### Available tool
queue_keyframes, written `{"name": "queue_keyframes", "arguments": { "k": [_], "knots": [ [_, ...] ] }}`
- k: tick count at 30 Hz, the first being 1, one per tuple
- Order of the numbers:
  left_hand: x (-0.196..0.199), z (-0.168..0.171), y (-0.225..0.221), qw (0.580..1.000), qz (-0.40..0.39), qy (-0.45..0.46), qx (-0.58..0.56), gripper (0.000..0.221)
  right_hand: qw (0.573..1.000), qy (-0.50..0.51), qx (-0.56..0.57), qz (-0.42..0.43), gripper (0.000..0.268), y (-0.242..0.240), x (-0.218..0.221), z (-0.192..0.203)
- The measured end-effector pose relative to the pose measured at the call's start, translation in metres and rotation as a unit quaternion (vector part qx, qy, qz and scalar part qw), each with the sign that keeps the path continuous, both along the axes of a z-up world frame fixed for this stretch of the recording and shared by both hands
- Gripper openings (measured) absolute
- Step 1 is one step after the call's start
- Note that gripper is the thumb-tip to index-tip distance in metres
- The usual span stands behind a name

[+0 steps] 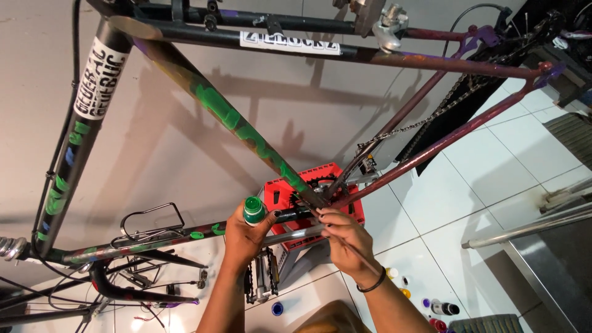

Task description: The person is painting a bicycle frame using a paintbrush and green paint.

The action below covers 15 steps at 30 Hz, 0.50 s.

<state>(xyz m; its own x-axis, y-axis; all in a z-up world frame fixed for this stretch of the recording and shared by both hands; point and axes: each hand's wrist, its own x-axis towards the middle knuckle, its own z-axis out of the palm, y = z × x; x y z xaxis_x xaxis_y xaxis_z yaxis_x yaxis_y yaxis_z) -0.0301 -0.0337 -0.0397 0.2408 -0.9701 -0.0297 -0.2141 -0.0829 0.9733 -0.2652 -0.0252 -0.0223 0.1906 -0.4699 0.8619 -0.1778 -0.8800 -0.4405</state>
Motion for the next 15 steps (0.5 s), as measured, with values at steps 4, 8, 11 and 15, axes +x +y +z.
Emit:
{"name": "queue_keyframes", "arguments": {
  "k": [4,8,11,15],
  "knots": [
    [0.001,0.001,0.0,1.0,-0.012,0.001,-0.016,0.025,0.994,0.104,-0.042,-0.005,0.018,-0.006,-0.003,0.002],
    [0.0,0.002,0.0,1.0,-0.011,0.005,-0.016,0.026,0.986,0.144,-0.087,-0.016,0.016,-0.006,0.004,0.02],
    [-0.001,0.0,-0.001,1.0,-0.012,0.011,-0.017,0.026,0.986,0.135,-0.092,-0.033,0.014,-0.006,0.004,0.02],
    [-0.001,0.001,-0.001,1.0,-0.008,0.014,0.006,0.026,0.992,0.09,-0.064,-0.056,0.01,-0.008,0.001,0.016]
  ]
}}
